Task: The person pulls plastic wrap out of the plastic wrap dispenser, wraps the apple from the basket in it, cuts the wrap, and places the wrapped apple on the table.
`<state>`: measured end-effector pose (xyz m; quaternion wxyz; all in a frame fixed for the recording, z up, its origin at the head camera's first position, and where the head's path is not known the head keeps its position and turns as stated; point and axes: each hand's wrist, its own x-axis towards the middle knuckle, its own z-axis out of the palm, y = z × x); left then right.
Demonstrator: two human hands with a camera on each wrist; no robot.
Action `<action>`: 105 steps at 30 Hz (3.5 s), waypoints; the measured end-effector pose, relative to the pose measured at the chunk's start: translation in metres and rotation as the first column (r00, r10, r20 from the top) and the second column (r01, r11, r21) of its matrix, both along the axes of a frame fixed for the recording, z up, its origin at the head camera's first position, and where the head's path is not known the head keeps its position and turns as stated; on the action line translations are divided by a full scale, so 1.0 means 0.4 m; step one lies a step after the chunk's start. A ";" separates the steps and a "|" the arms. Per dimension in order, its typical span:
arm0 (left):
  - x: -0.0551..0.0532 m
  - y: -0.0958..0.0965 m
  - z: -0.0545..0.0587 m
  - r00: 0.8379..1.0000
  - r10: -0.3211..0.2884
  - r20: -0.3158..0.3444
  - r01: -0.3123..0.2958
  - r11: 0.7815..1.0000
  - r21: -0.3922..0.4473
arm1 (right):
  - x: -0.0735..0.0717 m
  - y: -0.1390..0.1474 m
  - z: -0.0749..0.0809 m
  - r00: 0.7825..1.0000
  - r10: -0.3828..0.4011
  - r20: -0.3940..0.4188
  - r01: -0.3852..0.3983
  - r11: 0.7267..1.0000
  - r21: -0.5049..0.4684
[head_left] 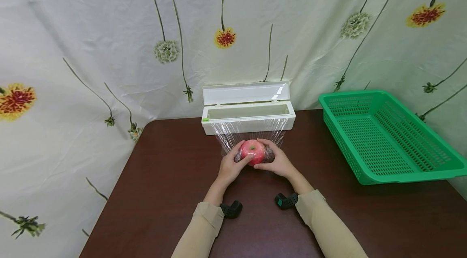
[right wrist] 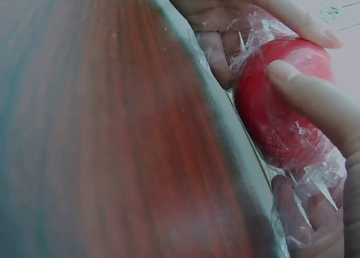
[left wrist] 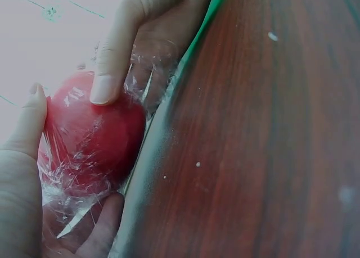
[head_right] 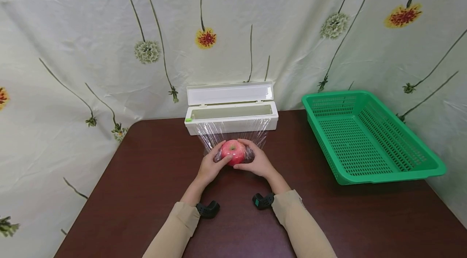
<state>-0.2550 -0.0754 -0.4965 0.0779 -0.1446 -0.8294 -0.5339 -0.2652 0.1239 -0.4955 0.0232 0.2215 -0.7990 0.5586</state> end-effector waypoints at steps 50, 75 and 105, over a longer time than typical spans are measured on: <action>0.002 -0.019 0.005 0.993 -0.079 -0.088 0.072 0.995 -0.074 | -0.003 0.005 0.005 0.999 -0.043 0.018 0.042 0.998 0.042; 0.001 -0.021 -0.001 0.999 -0.052 -0.007 0.052 0.999 -0.014 | 0.001 0.007 0.008 0.998 0.059 0.021 -0.059 0.998 -0.033; 0.005 -0.016 0.005 0.998 0.037 -0.049 -0.037 0.999 0.000 | -0.003 0.010 -0.007 0.998 -0.065 0.022 0.063 0.994 0.089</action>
